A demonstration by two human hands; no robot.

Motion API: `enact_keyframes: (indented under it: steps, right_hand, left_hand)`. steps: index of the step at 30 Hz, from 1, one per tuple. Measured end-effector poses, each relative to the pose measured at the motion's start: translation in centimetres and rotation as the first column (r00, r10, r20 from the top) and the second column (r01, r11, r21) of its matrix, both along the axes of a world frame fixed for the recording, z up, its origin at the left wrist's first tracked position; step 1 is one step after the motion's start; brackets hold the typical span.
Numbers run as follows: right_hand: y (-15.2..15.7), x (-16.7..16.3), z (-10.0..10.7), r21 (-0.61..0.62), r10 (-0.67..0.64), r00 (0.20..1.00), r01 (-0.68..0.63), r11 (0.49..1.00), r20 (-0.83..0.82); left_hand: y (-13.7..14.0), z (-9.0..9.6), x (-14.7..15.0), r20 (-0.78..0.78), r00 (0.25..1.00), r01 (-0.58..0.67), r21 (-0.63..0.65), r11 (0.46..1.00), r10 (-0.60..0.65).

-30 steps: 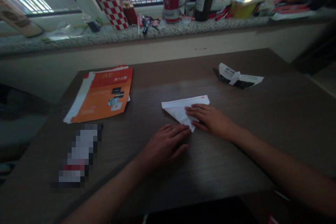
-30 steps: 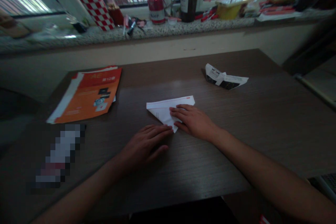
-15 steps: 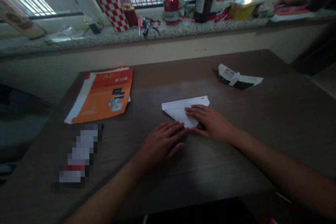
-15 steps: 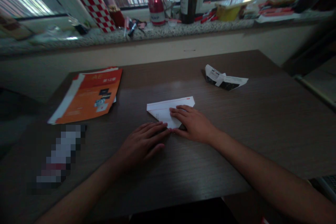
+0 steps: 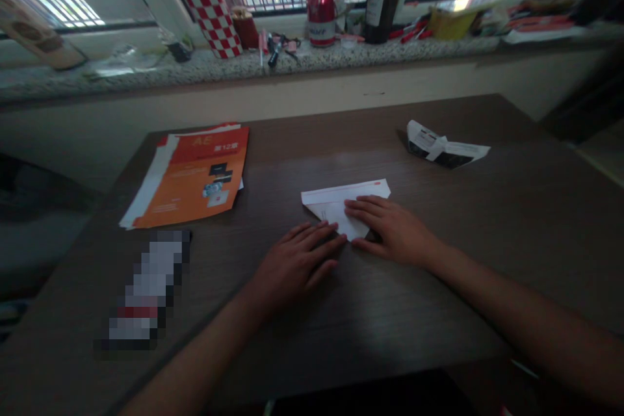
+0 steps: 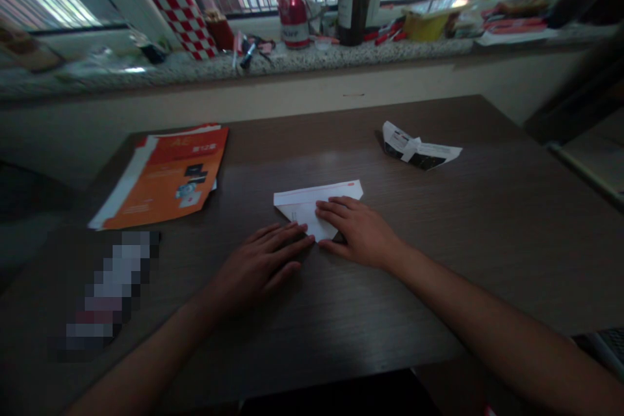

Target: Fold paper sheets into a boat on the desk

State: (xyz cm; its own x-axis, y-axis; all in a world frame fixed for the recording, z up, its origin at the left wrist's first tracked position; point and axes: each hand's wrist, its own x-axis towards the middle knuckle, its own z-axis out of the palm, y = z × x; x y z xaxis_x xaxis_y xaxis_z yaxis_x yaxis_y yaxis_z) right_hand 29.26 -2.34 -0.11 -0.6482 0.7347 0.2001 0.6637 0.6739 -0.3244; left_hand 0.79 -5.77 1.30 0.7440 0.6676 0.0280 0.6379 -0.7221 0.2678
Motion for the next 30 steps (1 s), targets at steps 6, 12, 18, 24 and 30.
enact_keyframes:
  steps: [6, 12, 18, 24, 30]
  right_hand:
    - [-0.1, -0.1, 0.1, 0.02, 0.006, 1.0, -0.006, 1.0, 0.018]
    - [-0.1, -0.1, 0.1, 0.011, 0.006, 1.0, -0.006, 1.0, 0.02]
    - [0.0, -0.1, 0.0, -0.003, 0.012, 1.0, -0.012, 1.0, 0.018]
    - [0.0, -0.2, 0.1, 0.005, 0.012, 0.999, -0.012, 1.0, 0.041]
    - [0.1, -0.2, 0.1, -0.003, 0.011, 1.0, -0.011, 1.0, 0.029]
  left_hand:
    - [0.2, 0.0, -0.3, -0.014, 1.0, -0.008, 0.007, 1.0, 0.008]
    - [0.4, -0.3, -0.8, -0.027, 0.997, -0.067, 0.02, 0.998, 0.067]
    - [0.8, -0.6, -1.3, -0.036, 0.991, -0.125, 0.021, 0.992, 0.125]
    - [0.9, -1.3, -1.6, -0.045, 0.987, -0.154, 0.035, 0.987, 0.155]
    - [1.1, -1.3, -1.9, -0.037, 0.978, -0.204, 0.035, 0.978, 0.205]
